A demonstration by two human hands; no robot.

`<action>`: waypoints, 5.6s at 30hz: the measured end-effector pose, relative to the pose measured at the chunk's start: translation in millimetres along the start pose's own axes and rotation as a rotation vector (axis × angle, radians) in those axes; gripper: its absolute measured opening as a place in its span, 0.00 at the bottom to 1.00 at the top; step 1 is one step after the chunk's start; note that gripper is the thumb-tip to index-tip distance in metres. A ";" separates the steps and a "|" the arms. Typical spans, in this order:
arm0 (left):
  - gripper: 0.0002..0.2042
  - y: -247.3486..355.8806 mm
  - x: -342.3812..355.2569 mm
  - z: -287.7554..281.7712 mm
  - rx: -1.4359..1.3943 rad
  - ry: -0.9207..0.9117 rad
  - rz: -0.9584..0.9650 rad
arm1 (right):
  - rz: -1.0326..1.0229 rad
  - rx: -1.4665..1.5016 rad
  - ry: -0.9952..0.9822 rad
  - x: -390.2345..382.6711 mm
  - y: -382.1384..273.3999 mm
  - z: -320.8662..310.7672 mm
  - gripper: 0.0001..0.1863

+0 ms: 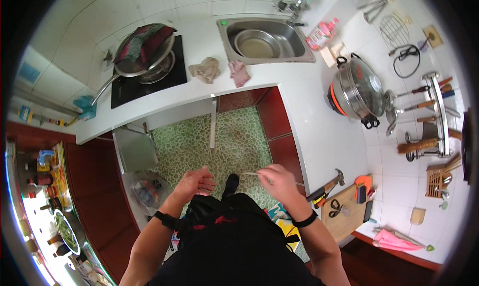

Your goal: Apply adhesive or a small part to the edge of a kitchen cabinet door.

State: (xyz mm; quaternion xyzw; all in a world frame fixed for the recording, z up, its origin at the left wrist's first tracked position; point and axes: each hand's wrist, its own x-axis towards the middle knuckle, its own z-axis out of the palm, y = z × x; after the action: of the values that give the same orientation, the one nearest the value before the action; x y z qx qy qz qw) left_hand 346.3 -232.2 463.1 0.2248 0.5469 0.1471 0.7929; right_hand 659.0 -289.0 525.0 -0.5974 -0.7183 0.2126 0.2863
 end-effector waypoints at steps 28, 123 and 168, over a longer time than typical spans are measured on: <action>0.06 -31.7 -105.7 -194.5 -0.399 0.222 0.397 | -0.590 0.510 -0.078 164.4 -317.3 17.9 0.09; 0.10 109.7 65.3 -121.6 1.552 -0.028 0.736 | 0.664 0.034 -0.266 91.3 170.7 299.2 0.17; 0.11 -155.7 110.4 -113.7 0.152 0.454 0.155 | 0.632 -0.448 -0.213 96.5 119.4 229.0 0.16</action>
State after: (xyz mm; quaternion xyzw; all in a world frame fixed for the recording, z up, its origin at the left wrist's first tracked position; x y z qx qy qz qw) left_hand 277.8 -290.3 259.9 0.2864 0.7015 0.2126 0.6169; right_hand 582.8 -162.6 292.2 -0.8110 -0.5536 0.1890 -0.0067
